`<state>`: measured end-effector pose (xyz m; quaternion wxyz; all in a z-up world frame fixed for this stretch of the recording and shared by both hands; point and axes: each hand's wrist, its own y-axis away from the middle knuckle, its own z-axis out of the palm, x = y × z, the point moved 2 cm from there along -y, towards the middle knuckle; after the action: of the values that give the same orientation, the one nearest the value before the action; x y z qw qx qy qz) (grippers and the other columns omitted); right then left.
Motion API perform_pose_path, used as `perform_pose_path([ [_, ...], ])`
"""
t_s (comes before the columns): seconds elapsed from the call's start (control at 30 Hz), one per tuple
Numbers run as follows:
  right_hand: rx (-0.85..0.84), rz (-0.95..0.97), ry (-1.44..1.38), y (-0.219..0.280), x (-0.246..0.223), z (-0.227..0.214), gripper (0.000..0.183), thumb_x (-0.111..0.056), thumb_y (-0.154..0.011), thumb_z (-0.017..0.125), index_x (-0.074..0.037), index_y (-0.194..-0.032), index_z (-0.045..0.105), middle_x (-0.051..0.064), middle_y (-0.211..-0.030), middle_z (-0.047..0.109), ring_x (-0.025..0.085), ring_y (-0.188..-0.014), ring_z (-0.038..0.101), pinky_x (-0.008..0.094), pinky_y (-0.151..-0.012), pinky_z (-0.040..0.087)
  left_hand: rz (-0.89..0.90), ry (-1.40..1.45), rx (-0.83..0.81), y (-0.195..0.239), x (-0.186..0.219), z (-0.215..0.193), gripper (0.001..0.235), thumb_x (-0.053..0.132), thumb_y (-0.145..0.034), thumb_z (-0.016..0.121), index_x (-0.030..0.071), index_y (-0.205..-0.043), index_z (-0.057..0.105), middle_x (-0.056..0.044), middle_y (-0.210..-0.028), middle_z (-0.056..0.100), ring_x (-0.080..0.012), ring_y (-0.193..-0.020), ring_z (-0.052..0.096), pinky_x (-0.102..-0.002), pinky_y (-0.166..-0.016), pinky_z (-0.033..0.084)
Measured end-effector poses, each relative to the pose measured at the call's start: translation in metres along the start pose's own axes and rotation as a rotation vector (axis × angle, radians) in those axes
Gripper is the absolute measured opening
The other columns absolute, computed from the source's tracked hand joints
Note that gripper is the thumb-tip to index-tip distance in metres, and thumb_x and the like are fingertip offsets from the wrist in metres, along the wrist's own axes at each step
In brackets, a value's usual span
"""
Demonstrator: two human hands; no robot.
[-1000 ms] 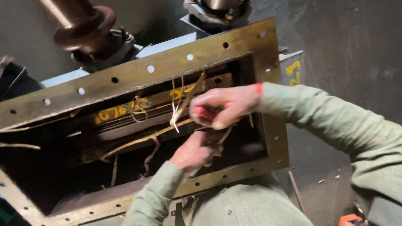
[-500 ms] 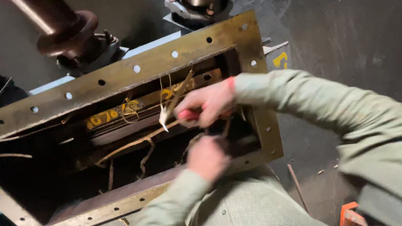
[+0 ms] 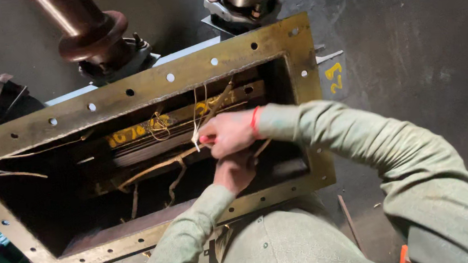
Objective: The person uses red-handled pliers to strip insulation from several wires inside a metal electrical enclosure. They pull, cut, and remove the insulation from multiple wire ends throughout the clip.
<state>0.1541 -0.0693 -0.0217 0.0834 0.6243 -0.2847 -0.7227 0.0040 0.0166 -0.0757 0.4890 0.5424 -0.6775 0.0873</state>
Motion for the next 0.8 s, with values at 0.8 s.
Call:
perform_pose_path([
  [0.8, 0.306, 0.207, -0.232, 0.005, 0.031, -0.003, 0.022, -0.017, -0.077, 0.064, -0.002, -0.094, 0.062, 0.005, -0.075, 0.06, 0.017, -0.064, 0.058, 0.037, -0.054, 0.048, -0.079, 0.021, -0.442, -0.011, -0.018, -0.029, 0.025, 0.022, -0.08, 0.076, 0.006, -0.099, 0.075, -0.02, -0.09, 0.073, -0.0387, -0.083, 0.071, -0.047, -0.072, 0.056],
])
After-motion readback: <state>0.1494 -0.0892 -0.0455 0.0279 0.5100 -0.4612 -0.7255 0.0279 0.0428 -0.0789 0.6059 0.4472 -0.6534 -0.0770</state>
